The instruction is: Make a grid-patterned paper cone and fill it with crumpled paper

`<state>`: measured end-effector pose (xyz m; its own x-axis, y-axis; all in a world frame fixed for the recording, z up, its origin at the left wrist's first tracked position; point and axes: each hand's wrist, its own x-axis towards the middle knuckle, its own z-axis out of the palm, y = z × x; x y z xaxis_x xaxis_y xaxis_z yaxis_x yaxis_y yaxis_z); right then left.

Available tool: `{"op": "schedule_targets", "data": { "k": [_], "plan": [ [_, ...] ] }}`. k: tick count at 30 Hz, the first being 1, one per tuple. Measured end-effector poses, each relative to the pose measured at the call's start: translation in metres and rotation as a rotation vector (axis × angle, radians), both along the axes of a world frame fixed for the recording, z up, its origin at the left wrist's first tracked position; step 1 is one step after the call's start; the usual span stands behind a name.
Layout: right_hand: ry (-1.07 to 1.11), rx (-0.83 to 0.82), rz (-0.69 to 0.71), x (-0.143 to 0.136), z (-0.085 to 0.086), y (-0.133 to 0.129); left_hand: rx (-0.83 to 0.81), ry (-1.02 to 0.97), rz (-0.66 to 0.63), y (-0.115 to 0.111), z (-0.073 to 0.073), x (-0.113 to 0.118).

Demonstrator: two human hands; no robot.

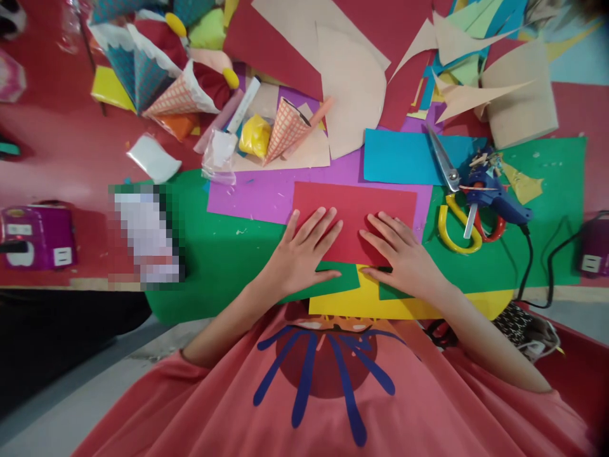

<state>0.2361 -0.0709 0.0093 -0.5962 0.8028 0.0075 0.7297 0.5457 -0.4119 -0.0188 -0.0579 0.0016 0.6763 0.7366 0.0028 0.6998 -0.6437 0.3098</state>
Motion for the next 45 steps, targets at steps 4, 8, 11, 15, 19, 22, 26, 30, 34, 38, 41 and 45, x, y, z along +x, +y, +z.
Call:
{"op": "schedule_targets", "data": {
  "k": [4,8,11,15,19,22,26,30,34,38,41,45],
  "plan": [
    [-0.001,0.009,0.017,0.005,0.001,-0.003,-0.022,0.021,-0.099,0.001,0.008,-0.014],
    [-0.005,0.052,0.067,0.008,0.009,0.0,-0.031,0.026,-0.164,0.008,0.014,-0.028],
    [-0.017,0.078,0.092,0.014,0.017,0.003,-0.065,-0.015,-0.185,0.012,0.016,-0.04],
    [0.023,0.008,0.059,0.023,0.025,0.005,-0.137,-0.111,-0.123,0.017,0.019,-0.053],
    [0.142,-0.043,-0.082,0.026,0.028,0.004,-0.25,-0.249,0.041,0.02,0.022,-0.054],
    [0.209,-0.03,-0.236,0.025,0.024,0.005,-0.222,-0.368,0.195,0.02,0.019,-0.048],
    [0.236,-0.003,-0.418,0.022,0.017,0.009,-0.123,-0.425,0.361,0.022,0.01,-0.038],
    [0.244,0.017,-0.5,0.017,0.016,0.014,-0.077,-0.423,0.424,0.03,0.007,-0.033],
    [0.264,-0.001,-0.508,0.016,0.017,0.014,-0.081,-0.398,0.43,0.035,0.007,-0.033],
    [0.272,-0.003,-0.515,0.018,0.015,0.011,-0.057,-0.397,0.496,0.035,0.004,-0.035],
    [0.265,-0.009,-0.534,0.018,0.015,0.009,-0.06,-0.399,0.532,0.033,0.004,-0.036],
    [0.305,-0.07,-0.489,0.017,0.019,0.009,-0.194,-0.433,0.496,0.03,0.011,-0.037]
  ]
}}
